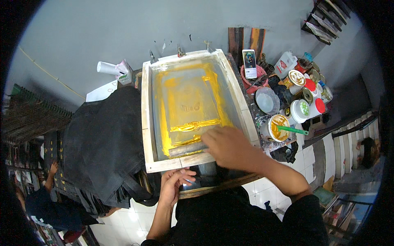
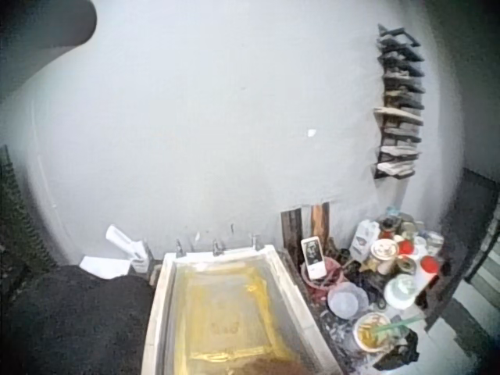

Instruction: The person screen-prints a yellow design onto black tote bags by placing a bag on the base, lowering the screen, and spreading ink with a squeegee before removing the finished bag.

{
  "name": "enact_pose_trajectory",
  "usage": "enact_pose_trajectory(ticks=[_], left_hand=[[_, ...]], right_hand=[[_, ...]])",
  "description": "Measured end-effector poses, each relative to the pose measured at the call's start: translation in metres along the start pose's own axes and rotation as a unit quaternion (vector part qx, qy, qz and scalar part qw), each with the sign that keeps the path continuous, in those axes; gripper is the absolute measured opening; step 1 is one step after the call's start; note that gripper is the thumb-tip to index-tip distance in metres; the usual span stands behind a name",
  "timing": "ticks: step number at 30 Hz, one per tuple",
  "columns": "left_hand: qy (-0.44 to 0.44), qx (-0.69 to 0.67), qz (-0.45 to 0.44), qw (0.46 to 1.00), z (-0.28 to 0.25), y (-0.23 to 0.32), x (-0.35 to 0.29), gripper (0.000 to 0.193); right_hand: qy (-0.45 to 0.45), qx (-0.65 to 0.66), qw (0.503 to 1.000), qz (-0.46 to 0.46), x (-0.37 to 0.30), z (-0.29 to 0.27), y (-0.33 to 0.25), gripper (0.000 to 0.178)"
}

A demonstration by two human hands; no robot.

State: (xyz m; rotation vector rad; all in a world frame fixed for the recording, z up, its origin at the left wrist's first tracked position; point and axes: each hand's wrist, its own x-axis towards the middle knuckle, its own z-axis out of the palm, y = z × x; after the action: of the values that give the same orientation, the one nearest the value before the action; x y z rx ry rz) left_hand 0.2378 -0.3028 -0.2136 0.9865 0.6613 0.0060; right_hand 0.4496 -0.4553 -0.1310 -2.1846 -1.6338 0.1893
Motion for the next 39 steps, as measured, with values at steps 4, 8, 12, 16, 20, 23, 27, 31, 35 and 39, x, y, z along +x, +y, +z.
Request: enact_pose_trajectory(ticks=[4, 8, 12, 16, 20, 23, 27, 31, 35, 39], left_hand=[[0.001, 0.006, -0.01, 1.0, 0.001, 0.0, 0.001, 0.031], [0.013, 0.002, -0.028, 1.0, 0.001, 0.003, 0.001, 0.031], [0.006, -0.028, -0.036, 0.999, -0.007, -0.003, 0.002, 0.036], [0.014, -0.102, -0.094, 0.99, -0.002, 0.003, 0.004, 0.044], [0.017, -0.2, -0.132, 0.971, -0.006, -0.004, 0.006, 0.052], [0.03, -0.266, -0.145, 0.952, -0.011, -0.016, 0.008, 0.052], [-0.061, -0.195, -0.194, 0.959, -0.021, -0.004, 0.006, 0.05], [-0.08, 0.117, 0.013, 0.99, 0.0, 0.063, 0.026, 0.033], [0.135, 0.516, 0.47, 0.704, 0.028, 0.13, 0.12, 0.036], [0.123, 0.631, 0.401, 0.652, 0.013, 0.151, 0.152, 0.034]], right_hand=[[0.024, -0.045, 0.998, -0.024, 0.003, 0.008, -0.005, 0.011], [0.061, -0.049, 0.996, -0.031, 0.049, 0.021, 0.041, 0.011], [0.046, -0.097, 0.994, 0.001, 0.134, 0.029, 0.113, 0.021], [-0.039, -0.1, 0.993, 0.059, 0.197, -0.017, 0.15, 0.035], [-0.052, -0.099, 0.991, 0.066, 0.228, -0.015, 0.172, 0.049], [-0.009, -0.116, 0.991, 0.063, 0.228, -0.002, 0.163, 0.047], [0.004, -0.151, 0.987, 0.046, 0.207, 0.011, 0.151, 0.039], [0.04, -0.135, 0.989, 0.032, 0.184, 0.023, 0.143, 0.035], [0.074, -0.125, 0.989, 0.005, 0.158, 0.035, 0.134, 0.035], [0.068, -0.114, 0.991, -0.002, 0.13, 0.035, 0.101, 0.034]])
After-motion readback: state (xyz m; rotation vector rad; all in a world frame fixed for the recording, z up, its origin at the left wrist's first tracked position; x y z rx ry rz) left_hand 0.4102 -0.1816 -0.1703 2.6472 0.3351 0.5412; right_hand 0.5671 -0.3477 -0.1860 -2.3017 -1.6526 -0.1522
